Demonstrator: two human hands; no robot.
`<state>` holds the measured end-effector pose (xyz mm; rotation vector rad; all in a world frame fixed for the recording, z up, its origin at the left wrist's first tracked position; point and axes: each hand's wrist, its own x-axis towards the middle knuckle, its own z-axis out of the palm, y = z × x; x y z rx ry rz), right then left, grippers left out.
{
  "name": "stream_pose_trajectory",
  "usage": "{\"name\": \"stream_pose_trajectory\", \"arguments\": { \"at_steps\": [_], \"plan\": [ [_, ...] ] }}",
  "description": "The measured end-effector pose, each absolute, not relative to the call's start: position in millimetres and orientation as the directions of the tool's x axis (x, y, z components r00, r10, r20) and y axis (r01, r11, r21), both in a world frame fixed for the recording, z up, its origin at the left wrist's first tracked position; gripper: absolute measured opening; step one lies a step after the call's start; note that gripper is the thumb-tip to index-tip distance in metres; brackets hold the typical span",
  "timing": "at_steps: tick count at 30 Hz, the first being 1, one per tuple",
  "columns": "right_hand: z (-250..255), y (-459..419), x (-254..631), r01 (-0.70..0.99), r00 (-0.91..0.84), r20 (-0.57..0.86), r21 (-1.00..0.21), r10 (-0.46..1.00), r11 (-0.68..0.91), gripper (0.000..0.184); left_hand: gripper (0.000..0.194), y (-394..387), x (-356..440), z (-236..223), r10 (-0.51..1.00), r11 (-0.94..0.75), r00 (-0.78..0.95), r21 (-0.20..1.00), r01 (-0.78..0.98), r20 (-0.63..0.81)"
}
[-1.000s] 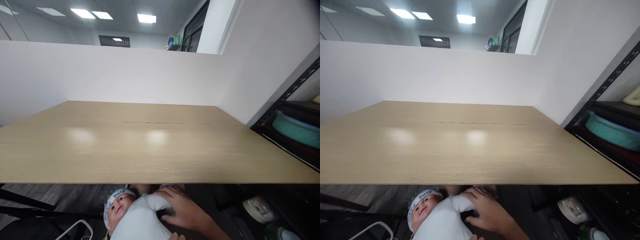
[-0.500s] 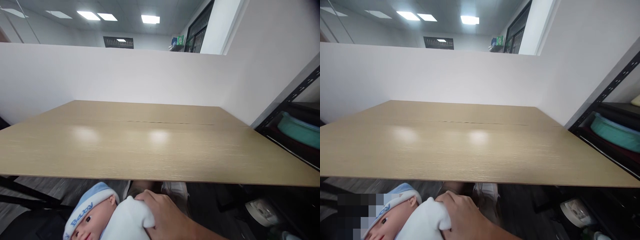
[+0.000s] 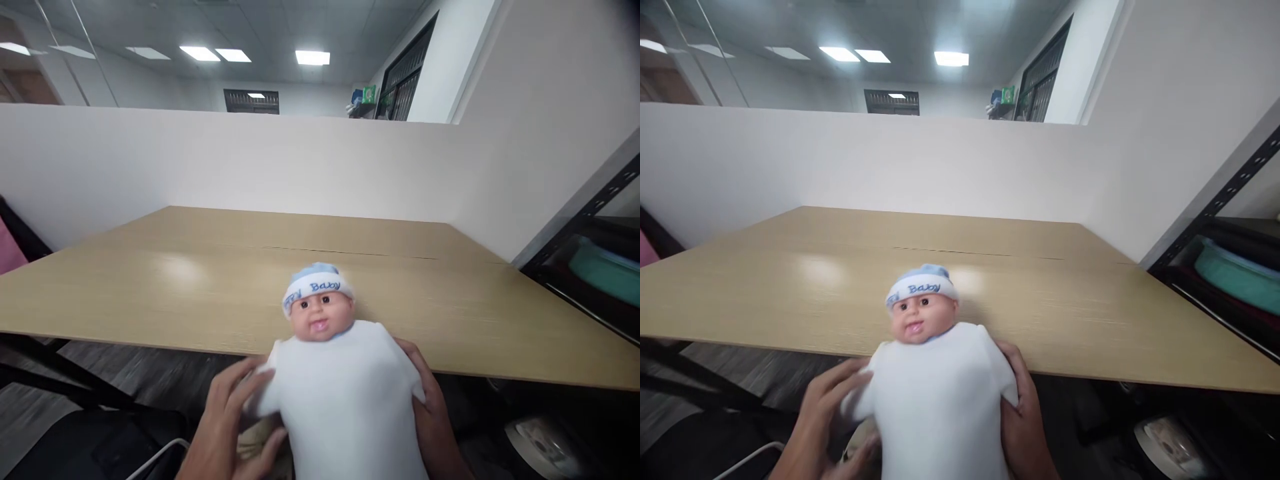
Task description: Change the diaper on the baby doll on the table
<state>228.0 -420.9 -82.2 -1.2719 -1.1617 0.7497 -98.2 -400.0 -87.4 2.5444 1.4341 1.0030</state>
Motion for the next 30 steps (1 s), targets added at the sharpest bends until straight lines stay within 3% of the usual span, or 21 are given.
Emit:
{"name": "stream_pose_trajectory", "arguments": {
  "at_steps": [4,8,12,15,23,30],
  "plan": [
    [-78,-394,229,0.18,0.339,0.167,-0.977,0.926,0.11,0.052,0.067,-361,-89,-74,0.852,-0.521,0.39,0.497,0.694,0.348],
    [-78,-371,256,0.343,0.265,0.204,-0.933,0.942,0.105,0.046,0.043,-324,-76,-61,0.847,-0.531,0.447,0.473,0.703,0.287],
    [-80,-359,293,0.658,0.117,0.195,-0.75,0.974,0.071,0.041,0.045,-308,-77,-56,0.836,-0.548,0.472,0.409,0.729,0.279],
    [-87,-361,313,0.78,0.084,0.203,-0.622,0.976,0.063,0.039,0.045,-301,-84,-58,0.828,-0.561,0.51,0.389,0.731,0.234],
    [-127,-355,343,0.855,0.088,0.276,-0.513,0.957,0.069,0.048,0.048,-274,-105,-63,0.806,-0.591,0.536,0.292,0.752,0.25],
    [-135,-282,357,0.856,-0.033,0.346,-0.475,0.938,0.205,0.041,0.052,-196,-102,-75,0.771,-0.637,0.595,0.275,0.72,0.226]
  ]
}}
